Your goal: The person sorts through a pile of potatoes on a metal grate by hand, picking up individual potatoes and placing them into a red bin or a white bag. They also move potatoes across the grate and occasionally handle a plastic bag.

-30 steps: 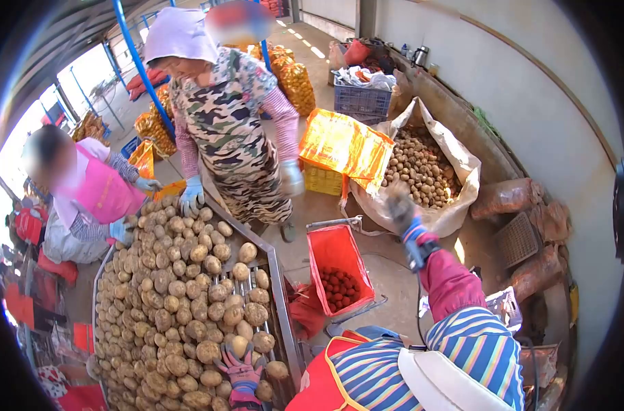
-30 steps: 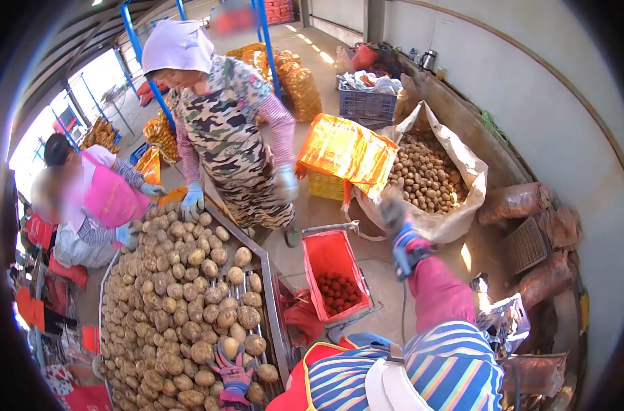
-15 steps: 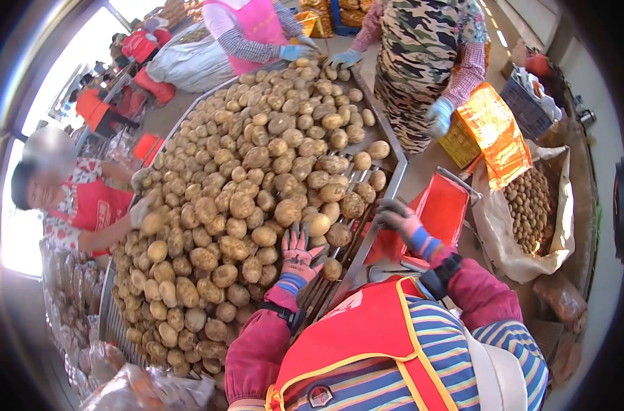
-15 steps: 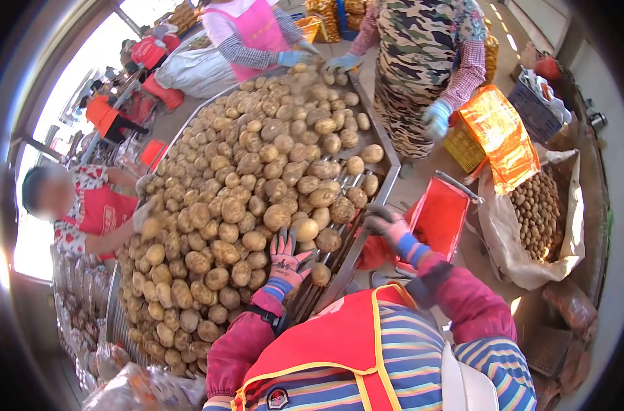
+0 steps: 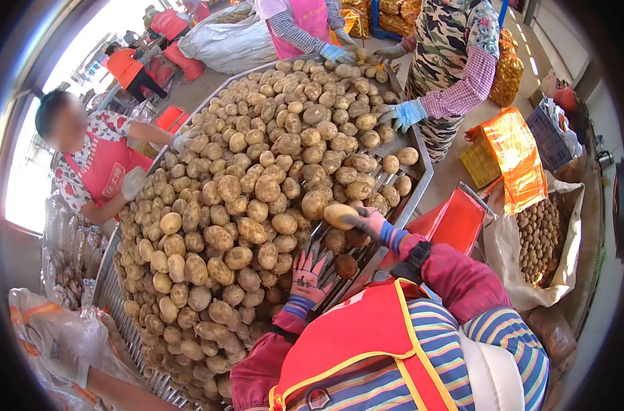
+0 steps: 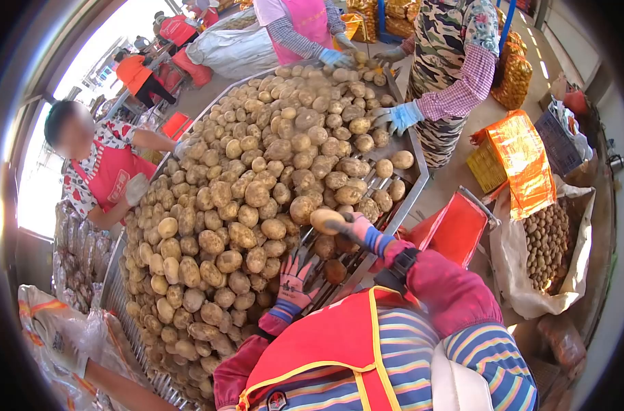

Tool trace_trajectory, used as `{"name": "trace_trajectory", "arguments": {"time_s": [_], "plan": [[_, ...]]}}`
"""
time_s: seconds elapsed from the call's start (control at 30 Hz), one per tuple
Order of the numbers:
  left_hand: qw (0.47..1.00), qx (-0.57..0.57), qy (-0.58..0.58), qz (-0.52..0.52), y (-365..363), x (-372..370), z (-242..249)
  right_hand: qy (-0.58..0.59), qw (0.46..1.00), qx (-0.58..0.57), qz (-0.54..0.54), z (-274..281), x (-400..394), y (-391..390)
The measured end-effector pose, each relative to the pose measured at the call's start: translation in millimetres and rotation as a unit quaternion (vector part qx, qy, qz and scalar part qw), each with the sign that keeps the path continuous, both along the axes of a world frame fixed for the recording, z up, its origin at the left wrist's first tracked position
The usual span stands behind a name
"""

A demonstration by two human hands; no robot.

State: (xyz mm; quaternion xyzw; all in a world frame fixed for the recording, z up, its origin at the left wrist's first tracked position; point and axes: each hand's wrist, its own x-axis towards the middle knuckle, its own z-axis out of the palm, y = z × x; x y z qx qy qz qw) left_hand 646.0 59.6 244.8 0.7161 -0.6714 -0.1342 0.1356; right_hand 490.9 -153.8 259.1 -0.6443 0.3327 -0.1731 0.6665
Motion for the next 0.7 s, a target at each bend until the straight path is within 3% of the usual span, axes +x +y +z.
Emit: {"name": "trace_trajectory", "arguments": {"time_s": [0.03, 0.1, 0.23, 0.3, 0.37, 0.43, 0.5, 0.57, 0.63, 0.7], "plan": [[0.999, -0.023, 0.045, 0.019, -1.4, 1.0, 1.5, -0.045, 0.951, 0.305, -0.001, -1.9, -7.7, -0.9], [0.998, -0.049, 0.034, 0.031, -9.0, 3.5, 6.6, -0.171, 0.852, 0.495, -0.024, 5.8, -15.3, 3.6], [0.993, -0.107, 0.012, 0.046, -34.4, 10.0, 12.5, -0.212, 0.823, 0.526, -0.021, 8.3, -28.9, -0.6], [0.991, -0.121, 0.025, 0.060, -45.9, 13.7, 18.7, -0.156, 0.840, 0.518, -0.046, 14.2, -37.8, -2.2], [0.990, -0.126, 0.015, 0.061, -60.0, 15.3, 24.8, -0.175, 0.856, 0.486, -0.033, 5.2, -46.9, -2.6], [0.990, -0.110, -0.001, 0.084, -69.9, 18.9, 20.1, -0.173, 0.910, 0.334, -0.172, -9.7, -53.8, -5.9], [0.993, -0.070, -0.015, 0.094, -77.1, 20.9, 12.7, -0.192, 0.920, 0.288, -0.185, -13.7, -65.4, -15.8], [0.996, -0.067, -0.035, 0.057, -88.1, 21.9, 8.8, -0.134, 0.930, 0.097, -0.327, -2.5, -68.3, -22.9], [0.996, -0.044, -0.057, 0.054, -97.5, 19.1, -4.1, -0.109, 0.934, 0.055, -0.337, -14.4, -70.8, -23.7], [0.992, 0.015, -0.115, 0.054, -105.3, 12.8, -10.9, 0.013, 0.942, -0.232, -0.244, -21.1, -69.6, -17.4]]}}
